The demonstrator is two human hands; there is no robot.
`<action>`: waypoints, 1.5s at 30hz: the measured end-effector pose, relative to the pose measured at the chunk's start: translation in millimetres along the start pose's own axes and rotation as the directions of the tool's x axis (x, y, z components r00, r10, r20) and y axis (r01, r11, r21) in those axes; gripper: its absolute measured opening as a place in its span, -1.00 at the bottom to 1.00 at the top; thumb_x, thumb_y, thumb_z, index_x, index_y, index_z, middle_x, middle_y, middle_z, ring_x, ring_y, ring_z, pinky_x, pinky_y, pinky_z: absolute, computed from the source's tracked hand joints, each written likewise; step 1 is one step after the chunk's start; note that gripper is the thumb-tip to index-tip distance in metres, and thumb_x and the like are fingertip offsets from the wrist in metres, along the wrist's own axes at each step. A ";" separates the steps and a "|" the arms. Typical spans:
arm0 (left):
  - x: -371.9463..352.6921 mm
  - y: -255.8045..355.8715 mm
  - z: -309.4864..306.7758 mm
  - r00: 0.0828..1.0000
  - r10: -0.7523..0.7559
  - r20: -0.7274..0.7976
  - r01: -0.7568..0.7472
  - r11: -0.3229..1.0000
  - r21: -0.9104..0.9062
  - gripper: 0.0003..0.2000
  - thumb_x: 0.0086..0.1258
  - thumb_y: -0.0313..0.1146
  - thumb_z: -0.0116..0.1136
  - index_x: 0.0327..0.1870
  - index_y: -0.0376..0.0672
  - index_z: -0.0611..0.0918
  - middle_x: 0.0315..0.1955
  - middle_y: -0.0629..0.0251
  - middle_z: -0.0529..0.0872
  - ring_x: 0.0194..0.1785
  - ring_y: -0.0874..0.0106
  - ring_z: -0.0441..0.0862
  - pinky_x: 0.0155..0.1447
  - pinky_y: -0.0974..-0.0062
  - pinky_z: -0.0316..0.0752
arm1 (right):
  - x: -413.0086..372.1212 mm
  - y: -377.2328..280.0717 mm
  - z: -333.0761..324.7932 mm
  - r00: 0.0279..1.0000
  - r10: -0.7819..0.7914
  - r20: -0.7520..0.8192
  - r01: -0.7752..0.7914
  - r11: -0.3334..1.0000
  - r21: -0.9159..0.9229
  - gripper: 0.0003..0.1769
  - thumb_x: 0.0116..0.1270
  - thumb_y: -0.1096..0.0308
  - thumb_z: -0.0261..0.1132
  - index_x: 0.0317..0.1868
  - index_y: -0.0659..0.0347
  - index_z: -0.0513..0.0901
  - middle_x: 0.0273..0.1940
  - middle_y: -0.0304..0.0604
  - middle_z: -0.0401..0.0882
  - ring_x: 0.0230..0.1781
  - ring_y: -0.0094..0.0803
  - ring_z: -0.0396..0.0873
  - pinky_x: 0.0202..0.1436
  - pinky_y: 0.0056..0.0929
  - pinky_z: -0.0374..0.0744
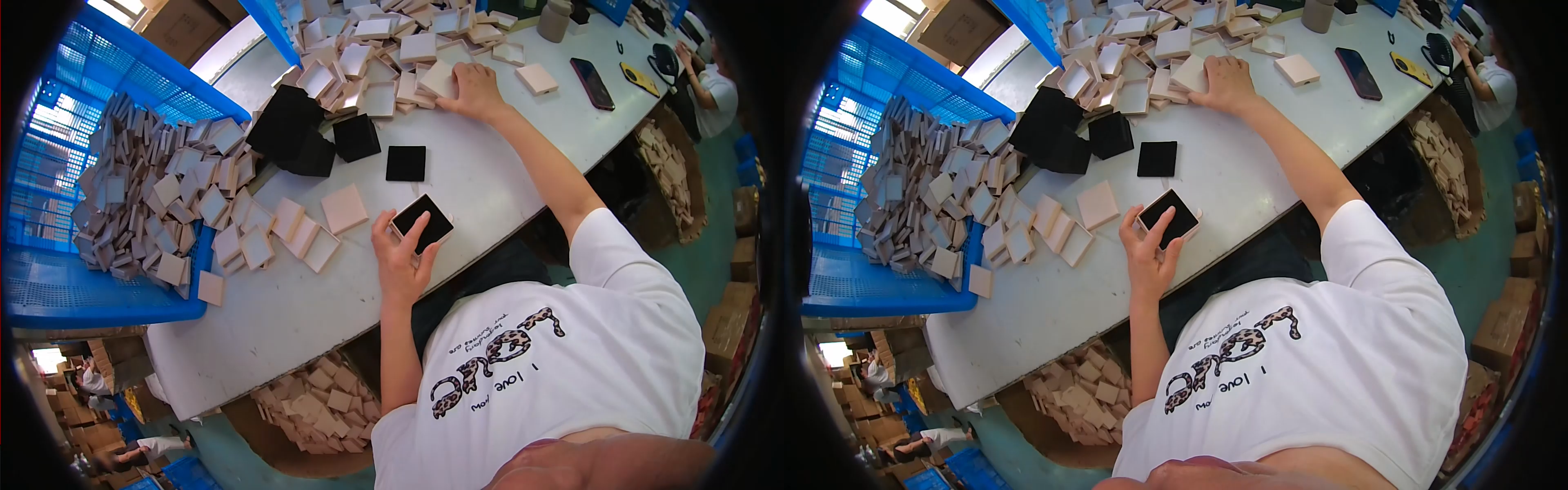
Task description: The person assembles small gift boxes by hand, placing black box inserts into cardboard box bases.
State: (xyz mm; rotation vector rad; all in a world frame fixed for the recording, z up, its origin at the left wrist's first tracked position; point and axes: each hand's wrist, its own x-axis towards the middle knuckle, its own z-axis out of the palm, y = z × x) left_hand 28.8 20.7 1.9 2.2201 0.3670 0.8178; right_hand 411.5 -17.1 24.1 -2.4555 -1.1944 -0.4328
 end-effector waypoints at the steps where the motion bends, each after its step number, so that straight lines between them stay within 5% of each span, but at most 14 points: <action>1: -0.7 -1.5 0.0 1.000 -0.013 0.004 0.013 1.000 0.001 -0.51 0.39 -0.23 0.48 0.37 0.09 0.72 0.44 -0.07 0.35 0.50 -0.11 0.33 0.54 0.02 0.31 | -2.3 2.7 2.0 0.998 -0.050 -0.034 0.050 0.999 0.006 -0.27 0.14 -0.18 0.57 0.11 0.17 0.58 0.11 0.05 0.61 0.24 0.03 0.53 0.35 0.08 0.46; 5: -2.3 -6.7 -0.4 0.997 -0.068 0.036 0.068 0.998 0.007 -0.41 0.45 -0.20 0.46 0.50 -0.03 0.59 0.45 -0.02 0.35 0.45 0.01 0.39 0.49 0.10 0.37 | -39.6 -30.9 -27.8 0.968 -0.210 -0.134 0.247 0.876 0.413 -0.17 0.12 -0.06 0.58 0.31 0.18 0.54 0.17 0.10 0.57 0.20 0.11 0.56 0.34 -0.04 0.53; 7: -2.7 -6.3 0.9 0.996 -0.084 0.013 0.084 0.996 -0.030 -0.26 0.46 -0.19 0.47 0.61 -0.12 0.41 0.43 0.01 0.36 0.41 0.07 0.43 0.47 0.13 0.38 | -80.1 -67.9 -48.7 0.943 -0.333 -0.002 0.251 0.707 0.661 0.02 0.11 0.01 0.58 0.56 0.10 0.40 0.26 0.13 0.54 0.19 0.16 0.62 0.31 -0.09 0.61; 9: -0.2 -4.6 3.5 0.994 -0.089 -0.067 0.081 0.990 -0.111 -0.07 0.42 -0.16 0.51 0.72 -0.19 0.20 0.40 0.01 0.41 0.40 0.09 0.43 0.49 0.12 0.35 | -113.9 -102.2 -80.0 0.848 -0.425 0.318 0.146 0.762 0.631 0.06 0.15 -0.03 0.53 0.67 -0.04 0.33 0.38 0.21 0.47 0.17 0.16 0.67 0.28 -0.05 0.67; 10: -1.1 -8.3 2.9 0.995 -0.090 -0.041 0.086 0.992 -0.088 0.13 0.32 -0.16 0.60 0.76 -0.21 -0.01 0.38 0.01 0.45 0.44 0.07 0.41 0.53 0.09 0.31 | -125.0 -111.3 -77.1 0.835 -0.452 0.314 0.217 0.795 0.567 0.01 0.17 -0.08 0.50 0.63 -0.07 0.38 0.39 0.23 0.46 0.12 0.17 0.70 0.22 -0.04 0.70; 18: -11.2 -13.6 9.9 0.957 -0.278 -0.084 0.259 0.946 -0.194 0.26 0.07 -0.40 0.70 0.77 -0.15 -0.01 0.42 0.01 0.42 0.47 0.05 0.42 0.50 0.11 0.42 | -135.5 -163.1 -100.6 0.698 -0.534 0.476 0.415 0.845 0.339 -0.03 0.30 -0.50 0.29 0.48 0.05 0.59 0.22 0.10 0.61 -0.10 0.04 0.78 -0.04 -0.05 0.73; 21: -11.4 -12.4 8.1 0.977 -0.202 -0.069 0.195 0.976 -0.101 0.18 0.07 -0.45 0.63 0.75 -0.07 0.10 0.40 -0.07 0.41 0.46 -0.07 0.40 0.46 0.02 0.44 | -139.7 -157.5 -98.0 0.665 -0.526 0.531 0.405 0.851 0.335 0.02 0.37 -0.59 0.12 0.52 0.06 0.54 0.32 0.10 0.55 0.19 0.06 0.69 0.21 -0.01 0.64; 24: 0.5 1.2 4.2 1.000 -0.008 -0.028 0.010 0.998 0.066 0.09 0.09 -0.44 0.60 0.72 0.09 0.23 0.39 -0.09 0.41 0.45 -0.15 0.39 0.44 -0.05 0.43 | -164.3 -142.1 -64.1 0.744 -0.658 0.118 0.627 0.748 0.218 0.00 0.48 -0.54 0.03 0.58 0.11 0.45 0.52 0.14 0.40 0.59 0.12 0.33 0.57 0.05 0.33; 27: 3.0 -1.1 8.7 0.997 0.077 -0.024 -0.074 0.989 0.127 0.03 0.05 -0.44 0.63 0.66 0.17 0.37 0.41 -0.08 0.41 0.43 -0.15 0.41 0.45 -0.05 0.43 | -167.4 -134.9 -56.1 0.766 -0.609 0.205 0.516 0.773 0.369 -0.04 0.51 -0.42 0.13 0.64 0.12 0.34 0.67 0.14 0.18 0.75 0.12 -0.07 0.73 0.13 -0.05; 30: -0.8 3.7 4.4 0.997 0.068 0.028 -0.073 0.972 0.225 -0.06 0.03 -0.45 0.65 0.58 0.13 0.51 0.42 -0.08 0.42 0.42 -0.13 0.43 0.46 -0.02 0.42 | -164.1 -119.1 -32.1 0.827 -0.562 0.021 0.367 0.566 0.738 -0.13 0.58 -0.23 0.18 0.68 0.13 0.29 0.71 0.05 0.13 0.74 0.13 0.00 0.72 0.10 0.03; 33: -25.0 7.3 -10.3 1.000 0.021 -0.017 -0.014 0.945 0.326 -0.18 0.06 -0.43 0.65 0.48 0.05 0.62 0.40 -0.07 0.42 0.41 -0.11 0.45 0.45 -0.01 0.44 | -157.7 -100.8 -40.5 0.937 -0.340 0.073 0.151 0.585 0.797 -0.34 0.59 0.08 0.29 0.57 0.17 0.45 0.63 0.06 0.31 0.64 0.06 0.25 0.66 -0.04 0.25; 36: -77.2 5.8 -51.9 0.978 -0.034 -0.206 0.118 0.903 0.414 -0.20 0.11 -0.42 0.63 0.49 -0.02 0.60 0.40 -0.07 0.41 0.39 -0.11 0.46 0.40 -0.04 0.47 | -157.5 -75.2 -49.1 0.945 -0.325 0.041 0.184 0.631 0.754 -0.54 0.48 0.35 0.40 0.35 0.16 0.66 0.41 0.01 0.58 0.39 -0.07 0.55 0.41 -0.24 0.55; 41: -193.5 -1.2 -145.8 0.709 -0.021 -0.705 0.581 0.584 0.567 -0.31 0.27 -0.36 0.57 0.47 -0.07 0.58 0.34 -0.10 0.39 0.39 -0.18 0.42 0.42 -0.12 0.46 | -170.5 -60.4 -50.8 0.939 -0.342 0.042 0.211 0.667 0.715 -0.74 0.36 0.40 0.49 0.04 0.15 0.74 0.02 -0.12 0.67 0.08 -0.21 0.64 0.04 -0.31 0.66; 45: -232.1 21.2 -185.1 0.571 -0.100 -0.815 0.784 -0.228 0.577 -0.46 0.33 -0.23 0.54 0.33 -0.06 0.65 0.36 -0.05 0.41 0.37 -0.08 0.46 0.39 -0.14 0.41 | -170.5 -83.1 -61.8 0.915 -0.384 0.128 0.173 0.656 0.735 -0.79 0.33 0.39 0.52 -0.11 0.16 0.68 -0.08 -0.14 0.61 -0.01 -0.17 0.61 -0.01 -0.26 0.63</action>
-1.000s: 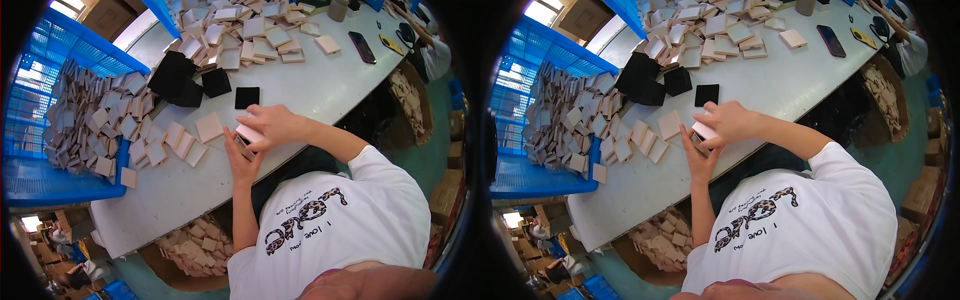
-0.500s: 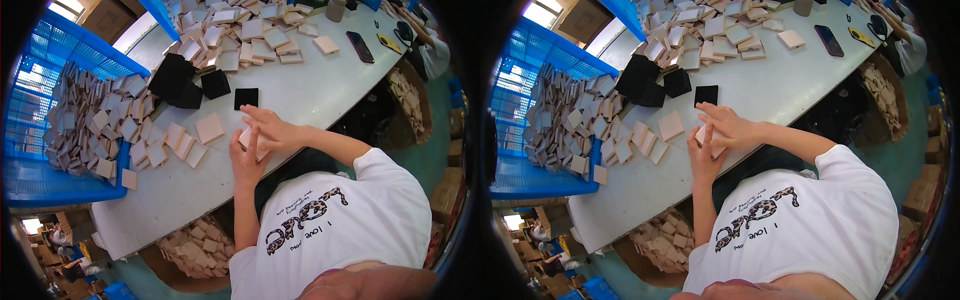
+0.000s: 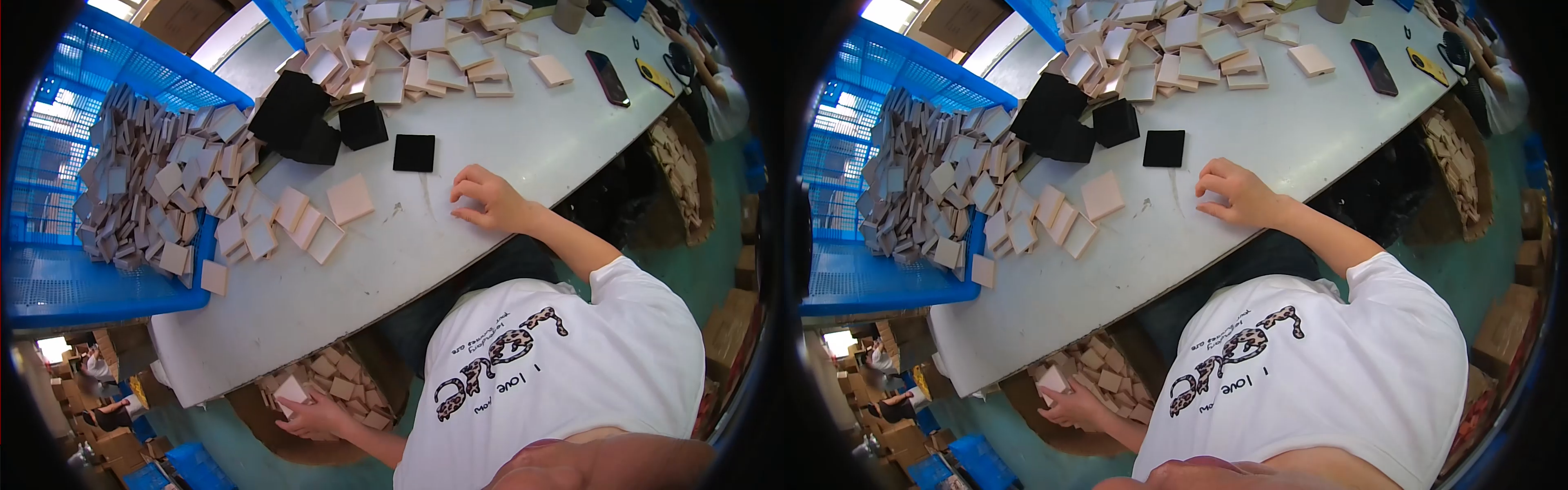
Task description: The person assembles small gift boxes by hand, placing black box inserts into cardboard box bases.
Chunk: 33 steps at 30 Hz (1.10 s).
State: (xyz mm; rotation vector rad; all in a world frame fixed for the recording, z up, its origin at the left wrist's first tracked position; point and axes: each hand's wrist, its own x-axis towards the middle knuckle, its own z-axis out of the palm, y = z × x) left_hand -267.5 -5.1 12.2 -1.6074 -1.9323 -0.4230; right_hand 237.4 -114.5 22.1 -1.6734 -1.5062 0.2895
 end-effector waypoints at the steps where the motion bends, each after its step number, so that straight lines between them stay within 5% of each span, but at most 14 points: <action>1: 2.0 -2.8 -5.5 0.999 -0.041 0.010 0.038 0.978 0.207 -0.50 0.34 -0.21 0.53 0.29 -0.06 0.67 0.35 -0.03 0.43 0.36 -0.05 0.47 0.37 -0.13 0.41 | 2.2 0.2 4.1 0.998 -0.052 0.018 0.052 0.999 -0.014 -0.80 0.32 0.38 0.53 -0.14 0.15 0.66 -0.10 -0.14 0.60 -0.03 -0.15 0.60 -0.01 -0.23 0.61; 5: 26.8 40.5 9.2 0.994 0.098 -0.046 -0.107 0.959 -0.262 -0.71 0.39 -0.18 0.47 0.05 -0.06 0.80 0.20 0.03 0.58 0.32 0.01 0.49 0.34 -0.01 0.41 | 0.2 8.5 14.6 0.984 -0.151 0.092 0.161 0.981 -0.105 -0.79 0.30 0.38 0.52 -0.22 0.14 0.61 -0.15 -0.12 0.57 -0.11 -0.06 0.56 0.00 -0.13 0.55; 9: 38.4 146.9 7.3 0.928 0.364 -0.086 -0.318 0.648 -0.692 -0.74 0.37 -0.32 0.48 0.04 -0.11 0.80 0.01 0.11 0.57 0.13 0.08 0.50 0.28 0.05 0.44 | -26.5 20.3 -12.9 0.994 -0.109 0.030 0.113 0.971 -0.212 -0.80 0.28 0.39 0.49 -0.25 0.15 0.59 -0.21 -0.09 0.54 -0.13 -0.03 0.54 -0.03 -0.09 0.52; 12: 48.3 201.6 2.4 0.865 0.502 -0.015 -0.321 0.530 -0.785 -0.72 0.33 -0.37 0.50 0.05 -0.08 0.80 -0.05 0.15 0.55 0.11 0.10 0.49 0.23 0.09 0.46 | -66.1 17.6 -70.3 0.989 0.142 -0.036 -0.145 0.914 -0.379 -0.87 0.25 0.42 0.40 -0.33 0.22 0.59 -0.32 0.01 0.58 -0.19 0.06 0.57 -0.05 -0.05 0.54; 13: 51.2 211.2 4.7 0.845 0.534 0.016 -0.317 0.524 -0.791 -0.75 0.34 -0.38 0.49 0.02 -0.11 0.79 -0.05 0.15 0.55 0.08 0.11 0.51 0.23 0.12 0.47 | -84.9 18.4 -92.1 0.947 0.317 -0.044 -0.292 0.796 -0.530 -0.87 0.25 0.40 0.38 -0.37 0.23 0.60 -0.31 0.01 0.60 -0.17 0.06 0.60 -0.02 -0.04 0.55; 15: 53.6 217.8 12.8 0.820 0.569 0.066 -0.281 0.500 -0.819 -0.80 0.35 -0.40 0.49 -0.05 -0.14 0.79 -0.06 0.16 0.55 0.06 0.13 0.52 0.22 0.16 0.48 | -110.5 6.4 -129.1 0.922 0.382 -0.060 -0.277 0.545 -0.791 -0.87 0.25 0.34 0.44 -0.37 0.20 0.71 -0.32 -0.03 0.63 -0.19 0.02 0.63 -0.07 -0.02 0.58; 18: 48.1 220.6 22.4 0.808 0.578 0.116 -0.176 0.425 -0.888 -0.87 0.33 -0.43 0.49 -0.15 -0.15 0.78 -0.04 0.16 0.55 0.07 0.11 0.52 0.21 0.16 0.49 | -92.2 -1.7 -139.1 0.911 0.393 -0.122 -0.381 0.694 -0.610 -0.88 0.29 0.36 0.48 -0.29 0.21 0.73 -0.26 -0.05 0.64 -0.23 -0.03 0.67 -0.13 -0.09 0.63; 20: 34.1 219.1 8.4 0.803 0.580 0.137 -0.098 0.354 -0.930 -0.89 0.32 -0.46 0.49 -0.22 -0.15 0.77 0.00 0.14 0.55 0.11 0.09 0.52 0.25 0.13 0.48 | -57.6 -5.2 -112.3 0.952 0.254 -0.168 -0.303 0.846 -0.438 -0.94 0.33 0.44 0.45 -0.23 0.22 0.75 -0.24 -0.08 0.62 -0.22 -0.08 0.69 -0.14 -0.17 0.65; 22: 18.0 214.8 -12.1 0.798 0.602 0.028 -0.184 0.287 -0.940 -0.90 0.31 -0.47 0.48 -0.24 -0.13 0.75 0.14 0.06 0.55 0.27 0.00 0.50 0.37 0.08 0.44 | -18.4 -0.4 -71.9 0.986 0.122 -0.117 -0.148 0.959 -0.242 -0.92 0.35 0.47 0.45 -0.16 0.18 0.78 -0.25 -0.11 0.62 -0.21 -0.10 0.70 -0.13 -0.23 0.66; 26: -8.4 214.5 -46.6 0.726 0.680 -0.096 -0.261 0.144 -0.954 -0.88 0.30 -0.49 0.49 -0.25 -0.13 0.73 0.44 -0.09 0.44 0.57 -0.14 0.34 0.62 -0.05 0.24 | 67.1 11.8 24.4 0.986 -0.144 0.084 0.143 0.990 0.011 -0.79 0.36 0.47 0.47 -0.01 0.14 0.79 -0.05 -0.13 0.65 -0.14 -0.15 0.71 -0.08 -0.30 0.69; 31: -25.6 217.8 -40.6 0.599 0.799 -0.044 -0.244 0.131 -0.961 -0.78 0.31 -0.37 0.51 -0.10 -0.10 0.71 0.52 -0.09 0.38 0.64 -0.16 0.24 0.65 -0.38 0.02 | 134.4 14.9 84.7 0.899 -0.388 0.201 0.437 0.813 -0.384 -0.33 0.28 0.27 0.57 0.40 0.02 0.60 0.30 -0.03 0.56 0.22 -0.04 0.61 0.23 -0.06 0.61; 33: -25.1 220.5 -40.5 0.586 0.810 -0.040 -0.250 0.134 -0.959 -0.63 0.29 -0.32 0.54 0.08 -0.10 0.68 0.50 -0.05 0.39 0.62 -0.12 0.27 0.64 -0.45 -0.01 | 136.5 16.2 82.3 0.927 -0.282 0.247 0.352 0.880 -0.319 -0.30 0.27 0.16 0.57 0.42 -0.01 0.58 0.37 -0.04 0.56 0.29 0.01 0.57 0.33 0.02 0.55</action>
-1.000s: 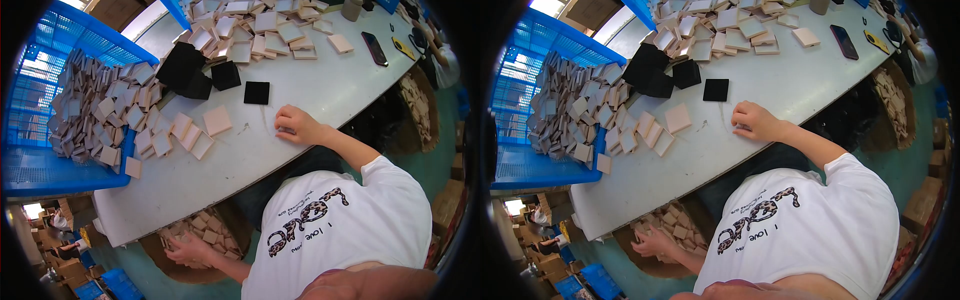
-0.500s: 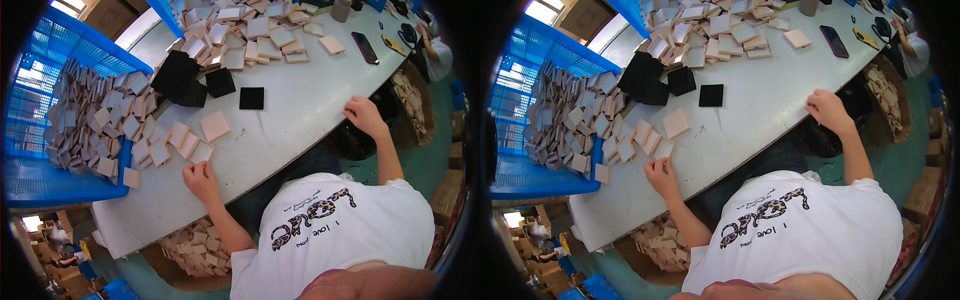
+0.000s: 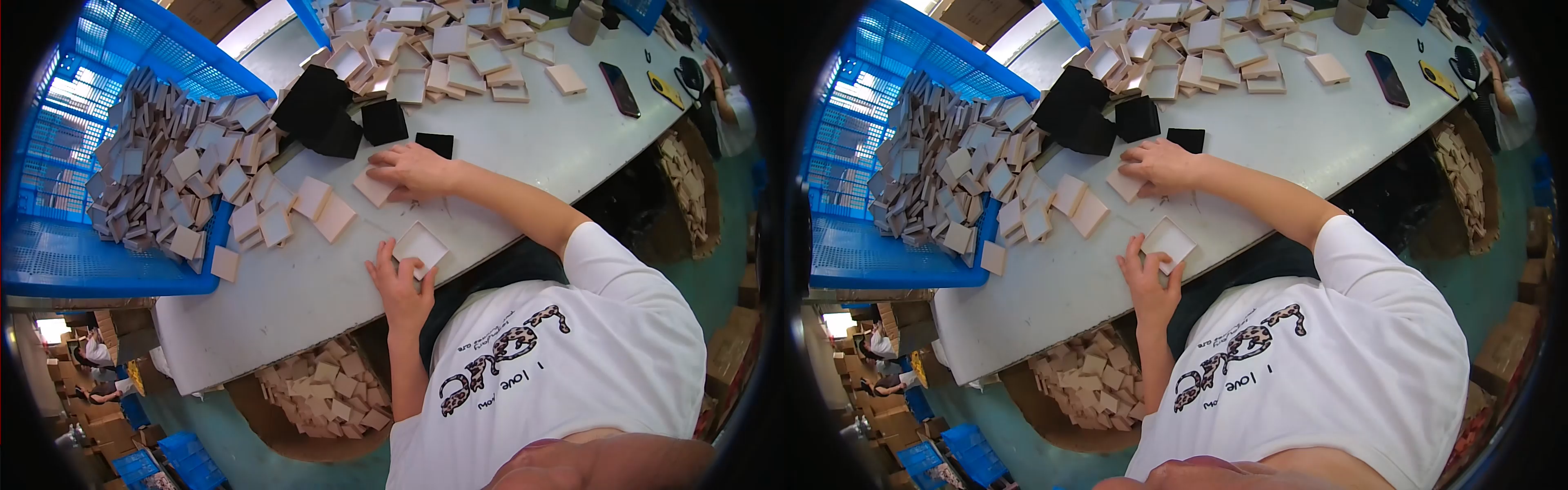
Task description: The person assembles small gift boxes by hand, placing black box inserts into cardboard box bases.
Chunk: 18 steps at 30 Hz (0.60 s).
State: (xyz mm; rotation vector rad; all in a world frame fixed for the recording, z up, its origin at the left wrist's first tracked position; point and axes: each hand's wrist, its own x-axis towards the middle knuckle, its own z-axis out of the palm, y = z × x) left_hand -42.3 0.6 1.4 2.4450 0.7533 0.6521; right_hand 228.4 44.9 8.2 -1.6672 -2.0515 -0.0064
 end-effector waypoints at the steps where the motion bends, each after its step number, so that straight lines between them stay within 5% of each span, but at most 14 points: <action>1: 2.0 1.8 -1.0 1.000 -0.014 -0.008 0.014 1.000 -0.013 -0.55 0.28 -0.31 0.55 0.18 -0.10 0.67 0.48 -0.01 0.42 0.61 -0.11 0.30 0.63 -0.45 -0.02 | -0.1 -0.2 -2.4 0.998 0.041 0.043 -0.043 0.998 0.045 -0.27 0.27 0.11 0.58 0.43 -0.03 0.57 0.40 -0.04 0.56 0.33 0.03 0.55 0.38 0.06 0.51; 4: 6.7 -4.6 -0.1 1.000 -0.011 0.008 0.011 1.000 -0.009 -0.30 0.26 -0.23 0.57 0.45 -0.10 0.54 0.44 0.05 0.45 0.57 -0.04 0.36 0.64 -0.46 -0.05 | -29.5 -2.3 -40.8 0.973 0.159 -0.169 -0.173 0.982 -0.070 -0.35 0.26 0.18 0.58 0.37 0.05 0.65 0.27 -0.04 0.59 0.22 -0.02 0.60 0.25 -0.04 0.60; 7: 16.8 -2.5 4.1 0.999 0.020 0.036 -0.022 0.999 0.044 -0.20 0.27 -0.15 0.56 0.55 -0.10 0.48 0.42 0.08 0.46 0.55 0.00 0.37 0.64 -0.46 -0.07 | -64.4 30.4 -35.9 0.929 0.370 -0.002 -0.370 0.928 0.033 -0.51 0.28 0.24 0.57 0.22 0.08 0.77 0.12 -0.07 0.63 0.11 -0.09 0.64 0.15 -0.15 0.65; 8: 23.9 -0.5 6.2 0.998 0.038 0.044 -0.041 0.997 0.068 -0.19 0.28 -0.13 0.56 0.56 -0.10 0.48 0.42 0.08 0.46 0.55 0.01 0.37 0.64 -0.46 -0.08 | -71.1 40.7 -27.8 0.947 0.291 -0.134 -0.287 0.957 0.045 -0.65 0.28 0.35 0.56 0.09 0.10 0.83 -0.05 -0.10 0.65 -0.03 -0.13 0.67 0.00 -0.25 0.68; 11: 41.0 -2.1 17.5 0.999 0.041 0.034 -0.044 0.995 0.086 -0.16 0.28 -0.08 0.55 0.58 -0.12 0.44 0.42 0.10 0.46 0.54 0.02 0.38 0.66 -0.45 -0.13 | -85.0 41.1 -34.5 0.942 0.243 -0.233 -0.218 0.967 0.131 -0.64 0.27 0.45 0.54 0.09 0.07 0.84 -0.12 -0.15 0.66 -0.13 -0.17 0.67 -0.08 -0.26 0.68; 13: 51.9 -4.6 24.4 1.000 0.003 0.007 -0.003 0.999 0.044 -0.08 0.25 -0.09 0.58 0.63 -0.11 0.36 0.41 0.13 0.48 0.54 0.03 0.38 0.67 -0.43 -0.16 | -88.9 11.5 -50.7 0.933 0.033 -0.358 0.025 0.987 0.156 -0.66 0.25 0.47 0.55 0.05 0.05 0.85 -0.16 -0.18 0.65 -0.22 -0.21 0.65 -0.16 -0.27 0.65; 15: 57.1 -4.1 28.6 1.000 -0.029 -0.002 0.029 1.000 -0.010 0.01 0.21 -0.09 0.61 0.68 -0.10 0.27 0.39 0.16 0.51 0.54 0.05 0.38 0.69 -0.41 -0.19 | -92.7 -15.1 -61.5 0.934 -0.209 -0.291 0.235 0.970 0.058 -0.67 0.19 0.45 0.53 -0.01 0.01 0.87 -0.16 -0.24 0.63 -0.21 -0.30 0.61 -0.19 -0.32 0.60; 18: 64.5 1.6 32.5 1.000 -0.020 0.006 0.021 0.997 -0.074 0.19 0.11 -0.09 0.69 0.74 -0.09 0.12 0.35 0.23 0.57 0.54 0.14 0.40 0.71 -0.37 -0.23 | -101.3 -27.6 -54.8 0.955 -0.278 -0.101 0.274 0.961 -0.046 -0.69 0.14 0.35 0.48 -0.06 0.02 0.85 -0.17 -0.28 0.61 -0.14 -0.30 0.61 -0.11 -0.31 0.57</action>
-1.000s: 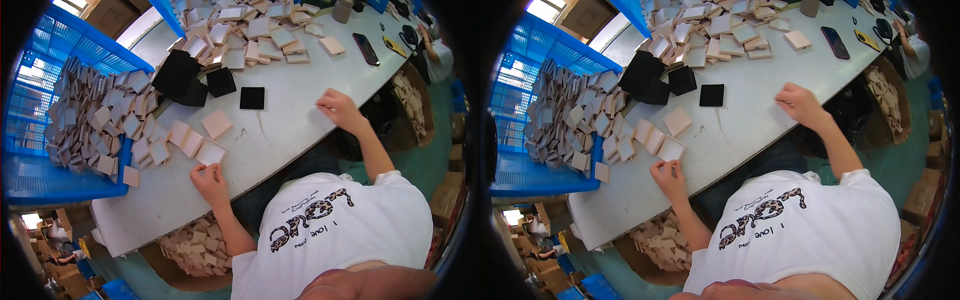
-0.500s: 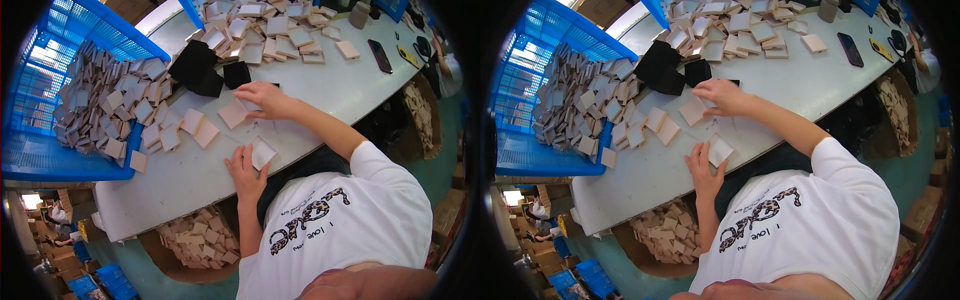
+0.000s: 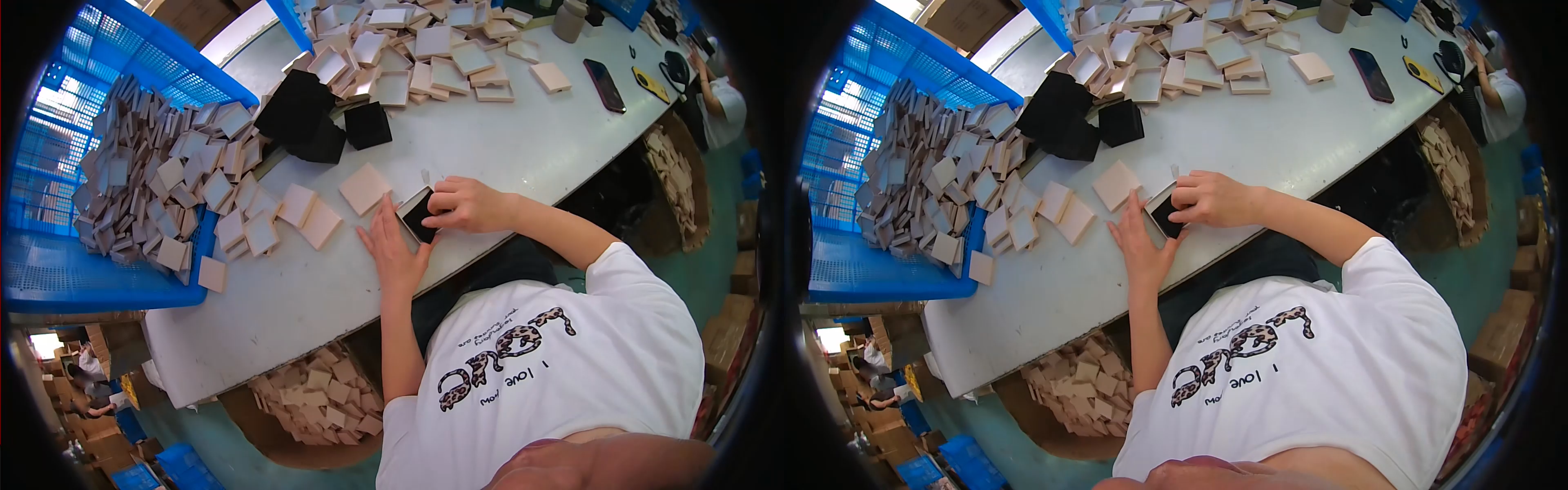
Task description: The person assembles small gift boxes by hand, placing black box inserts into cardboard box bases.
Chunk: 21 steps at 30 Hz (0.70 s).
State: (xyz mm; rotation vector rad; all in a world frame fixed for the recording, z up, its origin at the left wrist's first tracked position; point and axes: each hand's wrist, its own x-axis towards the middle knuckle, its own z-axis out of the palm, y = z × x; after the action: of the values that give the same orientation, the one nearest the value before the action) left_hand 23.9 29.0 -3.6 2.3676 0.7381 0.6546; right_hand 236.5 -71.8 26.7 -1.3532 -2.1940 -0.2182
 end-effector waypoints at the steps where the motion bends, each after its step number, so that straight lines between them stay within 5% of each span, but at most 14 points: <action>1: 0.9 1.4 0.7 1.000 -0.001 0.003 0.001 1.000 -0.009 0.19 0.11 -0.08 0.68 0.74 -0.09 0.12 0.35 0.23 0.57 0.54 0.15 0.40 0.71 -0.37 -0.23 | -2.3 0.7 6.4 0.999 0.033 0.012 -0.033 0.999 -0.008 -0.70 0.13 0.33 0.47 -0.08 0.02 0.84 -0.18 -0.29 0.59 -0.12 -0.30 0.60 -0.08 -0.31 0.57; 5: 0.8 2.5 0.3 1.000 -0.002 0.005 0.002 1.000 -0.020 0.17 0.14 -0.06 0.66 0.74 -0.12 0.12 0.34 0.23 0.58 0.54 0.14 0.40 0.71 -0.37 -0.21 | -5.8 2.4 25.8 0.989 0.139 0.042 -0.138 0.990 -0.018 -0.69 0.19 0.29 0.48 -0.02 0.05 0.85 -0.16 -0.29 0.61 -0.12 -0.31 0.60 -0.13 -0.25 0.53; 8: -1.2 -2.0 1.8 1.000 0.028 0.002 -0.028 0.999 0.020 0.10 0.20 -0.05 0.62 0.73 -0.07 0.17 0.34 0.21 0.57 0.54 0.13 0.40 0.70 -0.38 -0.17 | -1.2 2.0 13.0 0.971 0.166 0.170 -0.195 0.965 0.177 -0.61 0.28 0.15 0.50 0.10 0.01 0.85 -0.02 -0.22 0.69 0.09 -0.22 0.64 0.09 -0.22 0.59; 11: 0.3 5.5 -2.2 0.994 0.091 0.052 -0.097 0.987 0.124 -0.07 0.28 -0.06 0.56 0.68 0.04 0.32 0.36 0.17 0.52 0.54 0.10 0.39 0.69 -0.40 -0.13 | -7.9 6.6 2.8 0.986 0.118 0.118 -0.151 0.931 0.333 -0.49 0.40 0.04 0.49 0.29 0.02 0.77 0.26 -0.11 0.71 0.33 -0.09 0.60 0.37 -0.15 0.54; 12: 0.9 8.2 -4.0 0.991 0.114 0.076 -0.125 0.978 0.168 -0.14 0.31 -0.06 0.54 0.65 0.08 0.39 0.36 0.15 0.50 0.54 0.09 0.38 0.68 -0.40 -0.11 | -11.4 21.4 -8.8 0.946 0.210 0.249 -0.321 0.734 0.599 -0.41 0.46 0.02 0.48 0.40 0.06 0.69 0.45 -0.06 0.60 0.49 -0.02 0.50 0.56 -0.12 0.42; 13: 0.8 7.2 -3.4 0.988 0.127 0.084 -0.141 0.974 0.180 -0.19 0.33 -0.06 0.52 0.61 0.10 0.44 0.37 0.13 0.48 0.53 0.08 0.38 0.68 -0.41 -0.11 | -27.5 42.1 -16.7 0.909 0.402 0.110 -0.403 0.778 0.483 -0.41 0.47 0.04 0.47 0.41 0.08 0.67 0.44 -0.05 0.61 0.47 -0.02 0.51 0.56 -0.11 0.42; 15: -0.2 4.1 -2.0 0.986 0.143 0.091 -0.160 0.965 0.210 -0.30 0.35 -0.07 0.50 0.54 0.15 0.55 0.39 0.10 0.44 0.53 0.07 0.37 0.68 -0.41 -0.09 | -59.7 97.3 -39.5 0.719 0.609 -0.335 -0.599 0.787 0.144 -0.37 0.47 0.08 0.48 0.46 0.10 0.61 0.43 -0.03 0.61 0.49 -0.08 0.51 0.58 -0.13 0.41; 16: -0.2 5.2 -3.4 0.986 0.136 0.094 -0.153 0.968 0.199 -0.34 0.36 -0.07 0.50 0.50 0.13 0.59 0.38 0.08 0.42 0.54 0.03 0.35 0.67 -0.41 -0.08 | -79.8 133.8 -54.7 0.542 0.680 -0.494 -0.770 0.637 0.033 -0.26 0.45 -0.03 0.48 0.52 0.09 0.53 0.52 0.06 0.48 0.57 0.03 0.41 0.60 -0.03 0.38; 17: 0.1 5.6 -4.0 0.986 0.136 0.093 -0.152 0.968 0.198 -0.34 0.35 -0.07 0.50 0.51 0.14 0.59 0.37 0.08 0.42 0.54 0.03 0.35 0.67 -0.40 -0.08 | -98.0 161.2 -65.8 0.362 0.695 -0.621 -0.921 0.167 -0.351 -0.15 0.45 -0.20 0.41 0.58 0.06 0.46 0.61 0.17 0.31 0.60 0.19 0.29 0.60 0.09 0.35; 19: 0.3 6.4 -4.4 0.987 0.135 0.090 -0.150 0.969 0.197 -0.33 0.35 -0.06 0.50 0.51 0.15 0.59 0.36 0.08 0.42 0.55 0.02 0.34 0.68 -0.39 -0.07 | -145.8 204.5 -76.7 0.119 0.719 -0.685 -0.909 -0.198 -0.366 -0.09 0.46 -0.33 0.32 0.63 0.02 0.40 0.60 0.27 0.24 0.58 0.29 0.25 0.60 0.21 0.30; 21: 0.5 9.9 -5.4 0.988 0.130 0.078 -0.143 0.969 0.199 -0.33 0.34 -0.06 0.51 0.50 0.15 0.59 0.36 0.07 0.42 0.55 0.01 0.33 0.68 -0.38 -0.06 | -169.5 210.7 -77.7 0.082 0.836 -0.542 -0.925 -0.138 -0.354 -0.11 0.46 -0.33 0.30 0.62 0.01 0.42 0.54 0.26 0.32 0.56 0.26 0.28 0.60 0.21 0.29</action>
State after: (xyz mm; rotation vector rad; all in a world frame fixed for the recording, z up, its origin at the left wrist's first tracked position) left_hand 24.6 24.4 6.8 2.6344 0.6447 0.5790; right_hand 505.4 -133.8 -28.0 -2.8279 -0.4338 -0.5199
